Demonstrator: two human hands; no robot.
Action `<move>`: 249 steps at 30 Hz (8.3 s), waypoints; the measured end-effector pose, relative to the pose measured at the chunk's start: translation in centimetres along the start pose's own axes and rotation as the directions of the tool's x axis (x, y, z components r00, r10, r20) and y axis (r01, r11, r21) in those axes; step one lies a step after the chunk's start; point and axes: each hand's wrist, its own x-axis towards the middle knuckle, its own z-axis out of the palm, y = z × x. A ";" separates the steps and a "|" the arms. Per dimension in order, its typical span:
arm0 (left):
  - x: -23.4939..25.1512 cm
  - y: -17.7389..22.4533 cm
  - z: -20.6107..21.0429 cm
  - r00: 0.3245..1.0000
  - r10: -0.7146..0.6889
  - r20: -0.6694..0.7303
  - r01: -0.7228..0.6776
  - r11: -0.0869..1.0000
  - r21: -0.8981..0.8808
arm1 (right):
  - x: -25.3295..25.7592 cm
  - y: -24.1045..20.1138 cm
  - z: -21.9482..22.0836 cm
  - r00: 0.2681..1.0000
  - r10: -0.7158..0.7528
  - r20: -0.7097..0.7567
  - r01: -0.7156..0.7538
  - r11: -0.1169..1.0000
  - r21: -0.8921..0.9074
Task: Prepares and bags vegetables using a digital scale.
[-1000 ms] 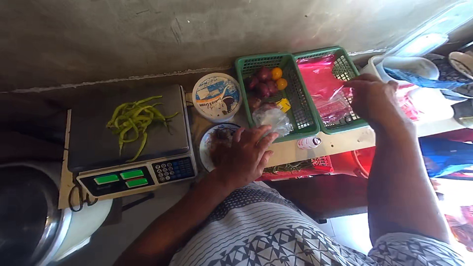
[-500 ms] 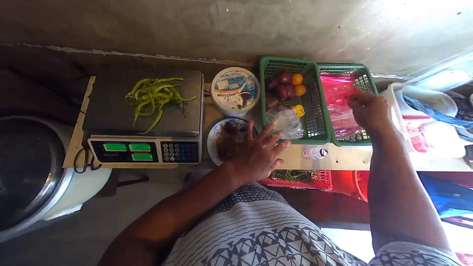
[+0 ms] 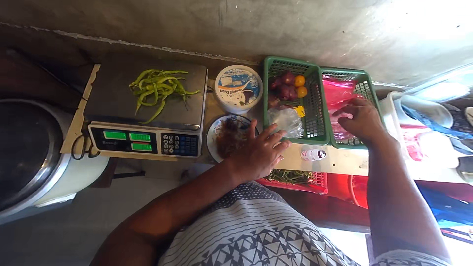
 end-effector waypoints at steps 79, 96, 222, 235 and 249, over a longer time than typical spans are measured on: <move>0.1 -2.4 -0.7 0.959 0.185 -0.215 -0.219 0.964 -0.151 | 3.4 -3.6 -9.8 0.926 0.372 -0.057 -0.374 0.927 -0.021; -0.9 -3.0 -2.3 0.949 0.187 -0.254 -0.234 0.958 -0.168 | 1.4 -3.5 -14.0 0.964 0.240 -0.113 -0.248 0.967 -0.057; -31.9 -8.2 -18.7 0.176 -0.614 -0.769 0.860 0.476 -0.183 | 12.7 -48.5 14.0 0.679 -0.727 0.100 0.734 0.669 -0.117; -32.8 -8.1 -18.7 0.166 -0.642 -0.748 0.851 0.477 -0.221 | 16.6 -44.3 8.3 0.896 -0.443 -0.030 0.345 0.653 0.675; -31.3 -10.1 -17.8 0.273 -0.583 -0.765 0.801 0.578 -0.155 | 16.8 -47.1 10.1 0.830 -0.530 0.172 0.504 0.846 0.177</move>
